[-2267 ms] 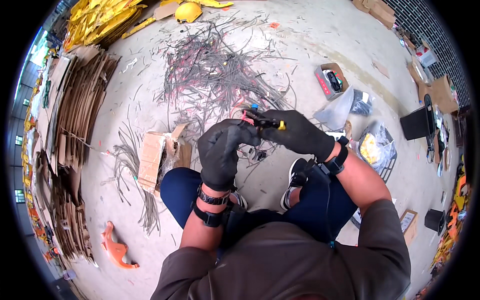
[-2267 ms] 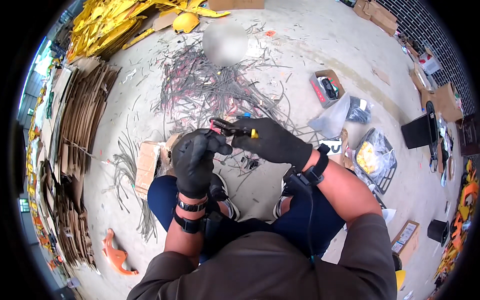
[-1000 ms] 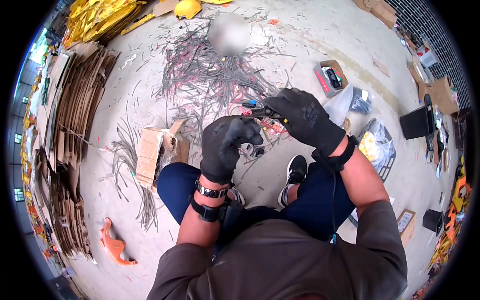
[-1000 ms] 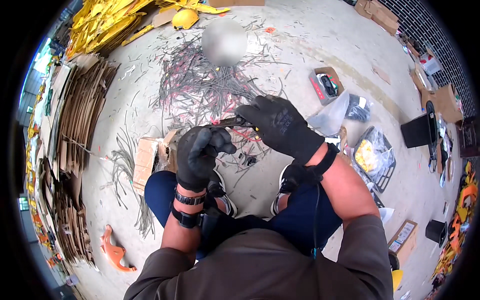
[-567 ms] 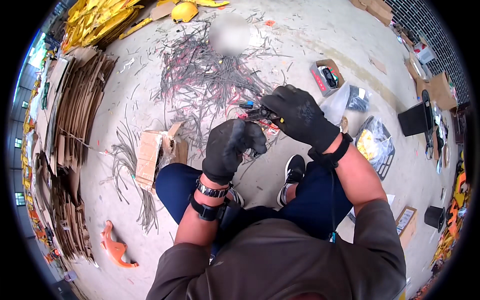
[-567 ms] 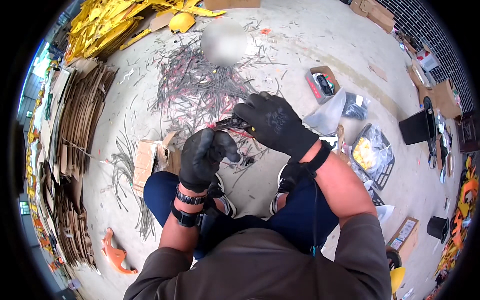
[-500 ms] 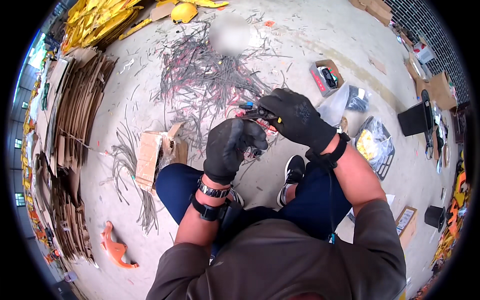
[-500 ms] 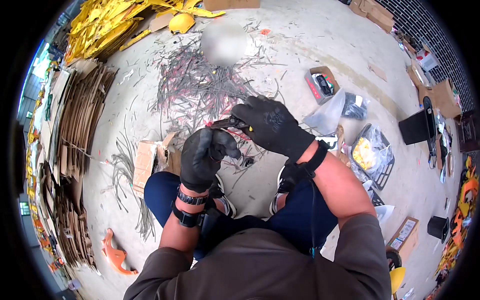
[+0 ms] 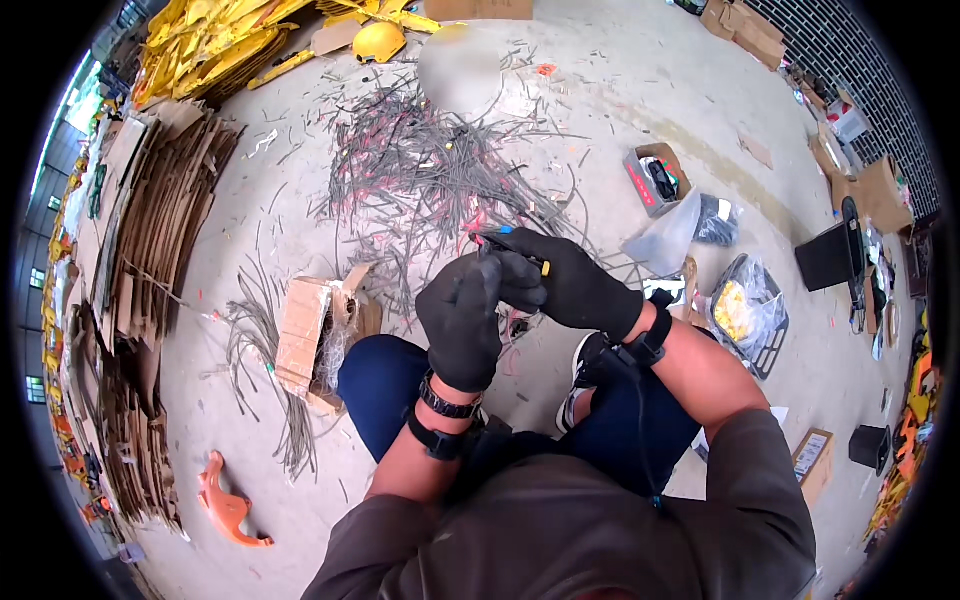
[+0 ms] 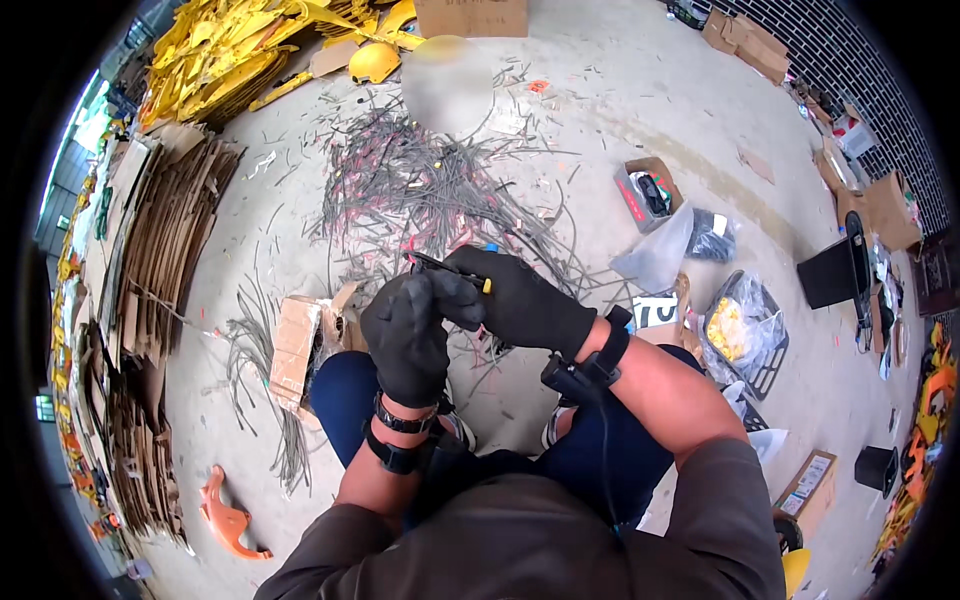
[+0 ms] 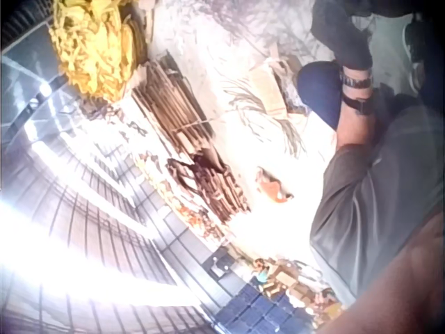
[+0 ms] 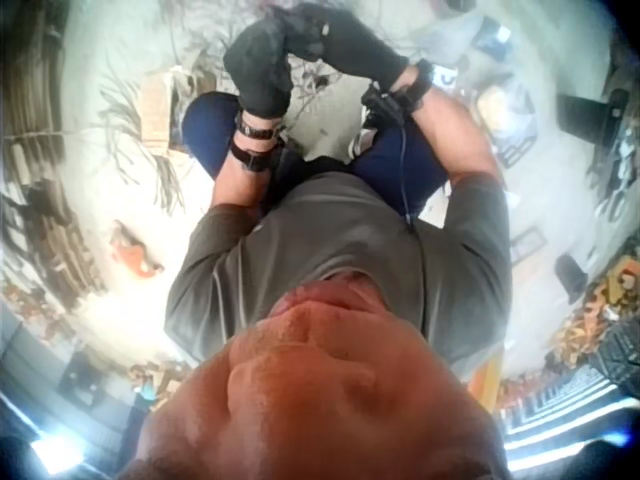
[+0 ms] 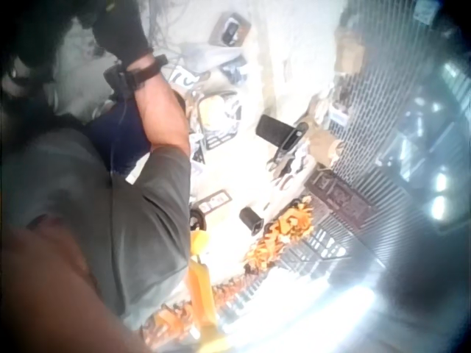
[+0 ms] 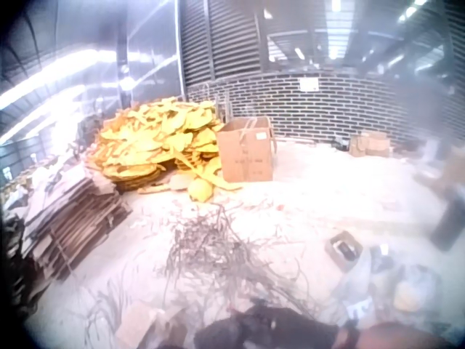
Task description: The person strips insulation from multiple colored wires using a wire stripper and manipulates the exposed wire ends.
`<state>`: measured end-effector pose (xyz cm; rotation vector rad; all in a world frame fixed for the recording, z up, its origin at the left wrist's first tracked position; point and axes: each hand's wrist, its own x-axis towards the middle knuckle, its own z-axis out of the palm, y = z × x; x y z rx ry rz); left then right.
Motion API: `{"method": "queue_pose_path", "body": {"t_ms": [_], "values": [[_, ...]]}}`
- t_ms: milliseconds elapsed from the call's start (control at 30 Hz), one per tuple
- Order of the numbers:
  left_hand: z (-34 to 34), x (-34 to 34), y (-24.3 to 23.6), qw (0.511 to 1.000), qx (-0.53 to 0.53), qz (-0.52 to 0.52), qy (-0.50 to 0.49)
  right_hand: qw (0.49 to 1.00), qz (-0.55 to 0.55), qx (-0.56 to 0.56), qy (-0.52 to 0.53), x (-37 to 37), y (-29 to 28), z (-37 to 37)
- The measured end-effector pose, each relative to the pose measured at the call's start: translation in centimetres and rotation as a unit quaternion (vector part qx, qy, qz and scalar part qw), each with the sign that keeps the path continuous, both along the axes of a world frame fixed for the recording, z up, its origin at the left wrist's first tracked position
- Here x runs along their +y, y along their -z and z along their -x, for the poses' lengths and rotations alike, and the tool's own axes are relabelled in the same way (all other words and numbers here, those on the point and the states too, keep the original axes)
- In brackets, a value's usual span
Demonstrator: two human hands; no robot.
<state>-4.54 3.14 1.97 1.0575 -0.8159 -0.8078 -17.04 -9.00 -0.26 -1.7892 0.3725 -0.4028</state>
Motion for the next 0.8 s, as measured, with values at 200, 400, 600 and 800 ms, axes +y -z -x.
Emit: {"method": "queue_pose_path", "body": {"t_ms": [200,400,600,800], "values": [[-0.1,0.4,-1.9,0.999,-0.005,-0.049,-0.005,0.998,-0.058,0.0,-0.009,0.9,-1.3,-1.0],[-1.5,-0.5,0.4,0.999,-0.02,-0.006,0.033,0.979,0.179,-0.071,0.06,-1.5,2.1,-0.6],[-2.2,-0.3,1.9,0.988,0.053,-0.117,0.084,0.88,0.471,0.005,0.058,-4.2,1.2,1.5],[-2.8,0.1,1.6,0.97,-0.006,-0.211,0.121,0.832,0.547,0.073,0.055,-3.6,0.9,3.2]]}}
